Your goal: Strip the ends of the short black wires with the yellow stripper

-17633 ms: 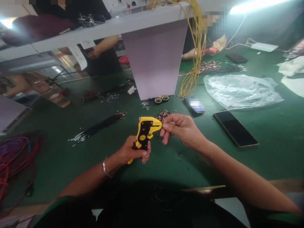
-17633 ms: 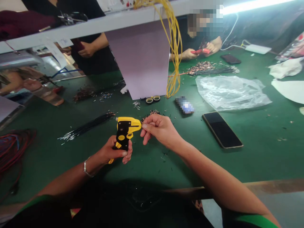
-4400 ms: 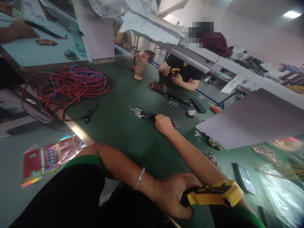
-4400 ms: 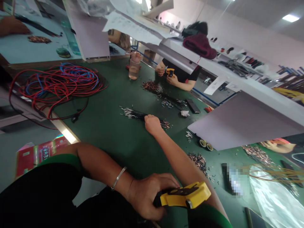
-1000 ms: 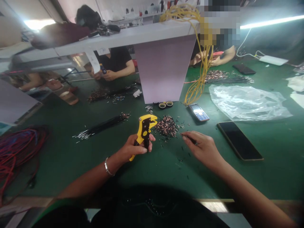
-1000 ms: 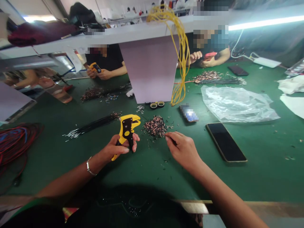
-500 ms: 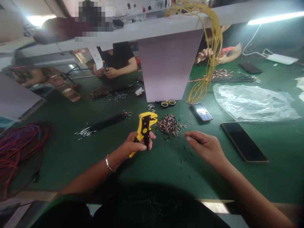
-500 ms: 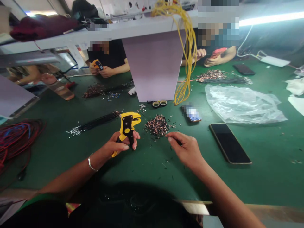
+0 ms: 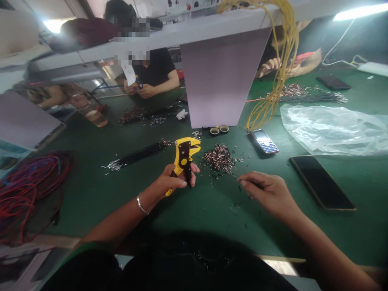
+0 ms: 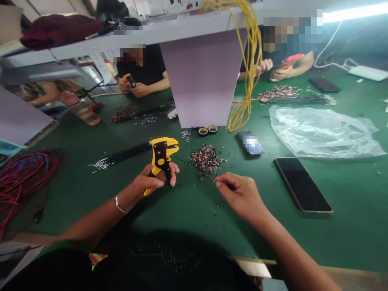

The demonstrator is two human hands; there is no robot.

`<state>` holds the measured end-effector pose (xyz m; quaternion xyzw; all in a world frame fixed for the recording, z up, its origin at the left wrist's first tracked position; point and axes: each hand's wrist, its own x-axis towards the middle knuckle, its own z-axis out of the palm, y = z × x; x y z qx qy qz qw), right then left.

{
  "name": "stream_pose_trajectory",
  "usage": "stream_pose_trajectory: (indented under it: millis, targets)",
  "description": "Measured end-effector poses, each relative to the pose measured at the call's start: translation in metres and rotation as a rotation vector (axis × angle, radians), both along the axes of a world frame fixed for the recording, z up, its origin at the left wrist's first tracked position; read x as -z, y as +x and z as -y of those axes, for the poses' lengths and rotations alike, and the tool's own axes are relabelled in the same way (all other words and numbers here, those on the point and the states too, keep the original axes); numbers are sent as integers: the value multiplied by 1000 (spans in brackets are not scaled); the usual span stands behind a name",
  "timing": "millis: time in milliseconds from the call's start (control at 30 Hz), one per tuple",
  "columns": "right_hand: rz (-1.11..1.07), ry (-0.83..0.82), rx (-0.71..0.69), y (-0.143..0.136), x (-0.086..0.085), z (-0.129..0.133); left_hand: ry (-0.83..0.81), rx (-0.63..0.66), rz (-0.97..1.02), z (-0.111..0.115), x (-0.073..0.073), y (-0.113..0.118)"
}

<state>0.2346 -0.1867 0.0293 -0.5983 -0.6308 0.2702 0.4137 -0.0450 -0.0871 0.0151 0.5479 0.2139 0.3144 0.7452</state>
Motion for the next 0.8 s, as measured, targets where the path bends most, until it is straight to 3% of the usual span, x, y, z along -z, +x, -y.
stream_pose_trajectory:
  millis: [433, 800]
  targets:
    - [43, 86, -29, -7, -16, 14, 47, -4, 11, -3, 6, 0]
    - [2, 28, 70, -6, -12, 13, 43, -13, 2, -1, 7, 1]
